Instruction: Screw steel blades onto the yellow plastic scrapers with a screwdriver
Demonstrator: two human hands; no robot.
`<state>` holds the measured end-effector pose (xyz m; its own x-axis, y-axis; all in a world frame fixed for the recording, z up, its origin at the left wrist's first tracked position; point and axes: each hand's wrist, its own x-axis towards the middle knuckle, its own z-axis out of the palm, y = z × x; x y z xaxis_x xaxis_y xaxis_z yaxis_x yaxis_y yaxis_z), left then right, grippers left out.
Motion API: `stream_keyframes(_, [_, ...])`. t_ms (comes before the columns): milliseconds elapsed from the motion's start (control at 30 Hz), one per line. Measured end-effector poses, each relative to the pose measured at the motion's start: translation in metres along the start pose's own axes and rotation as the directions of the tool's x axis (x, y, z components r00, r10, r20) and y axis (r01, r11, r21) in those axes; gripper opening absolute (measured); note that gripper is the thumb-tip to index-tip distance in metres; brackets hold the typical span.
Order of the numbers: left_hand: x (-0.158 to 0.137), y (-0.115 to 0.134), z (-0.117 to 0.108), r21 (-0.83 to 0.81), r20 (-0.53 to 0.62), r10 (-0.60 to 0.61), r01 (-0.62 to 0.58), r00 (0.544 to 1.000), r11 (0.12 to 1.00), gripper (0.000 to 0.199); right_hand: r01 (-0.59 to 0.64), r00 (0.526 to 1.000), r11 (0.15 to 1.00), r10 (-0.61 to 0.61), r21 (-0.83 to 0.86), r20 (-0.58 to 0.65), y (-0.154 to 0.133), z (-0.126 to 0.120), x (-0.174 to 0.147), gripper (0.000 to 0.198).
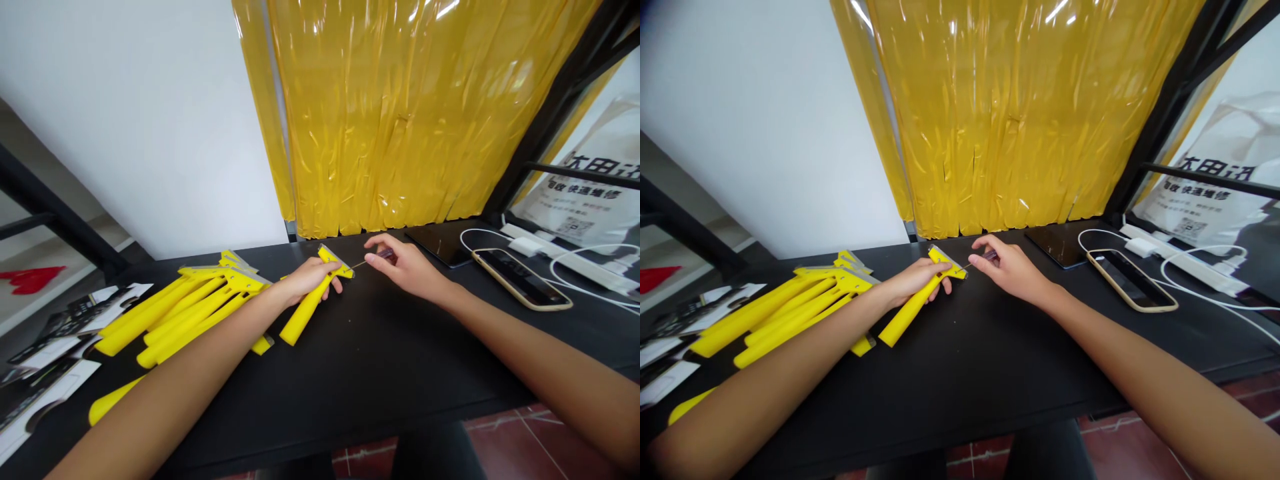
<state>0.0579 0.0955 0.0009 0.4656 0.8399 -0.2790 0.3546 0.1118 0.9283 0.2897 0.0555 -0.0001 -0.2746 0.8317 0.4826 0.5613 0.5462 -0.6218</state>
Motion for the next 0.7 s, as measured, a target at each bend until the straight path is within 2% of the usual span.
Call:
stream_keyframes(67, [0.0005, -0.0004, -0.0006, -0.001, 0.007, 0.002, -0.002, 1.000, 1.000, 0.031, -0.017, 1.000, 1.000, 0.017, -0.025, 0.003, 0.0004, -0.0009, -0.0005, 0.025])
stream_keyframes(233, [0.0016, -0.0006, -0.0004, -0.011, 0.003, -0.009, 0.009, 1.000, 1.000, 0.030, 0.038, 0.999, 0.999, -0.037, -0.020, 0.033, -0.0024, -0.0021, -0.0015, 0.028])
stream_keyframes(400, [0.0003, 0.0002, 0.0005, -0.011, 0.001, -0.013, 0.013, 1.000, 1.000, 0.032, 0.009, 1.000, 0.997, -0.009, -0.074, 0.001, -0.0034, -0.0013, -0.0015, 0.023])
stream_keyframes(567, [-0.0001, -0.0002, 0.0008, -0.002, 0.003, -0.006, 0.006, 1.000, 1.000, 0.032, 0.046, 0.999, 0.999, -0.046, -0.002, 0.001, -0.0041, -0.0006, -0.0019, 0.029])
stream_keyframes(700, [-0.0002, -0.0003, 0.0012, -0.008, -0.002, -0.008, 0.008, 1.000, 1.000, 0.031, 0.023, 1.000, 1.000, -0.023, 0.009, 0.003, -0.0039, 0.0006, -0.0010, 0.025])
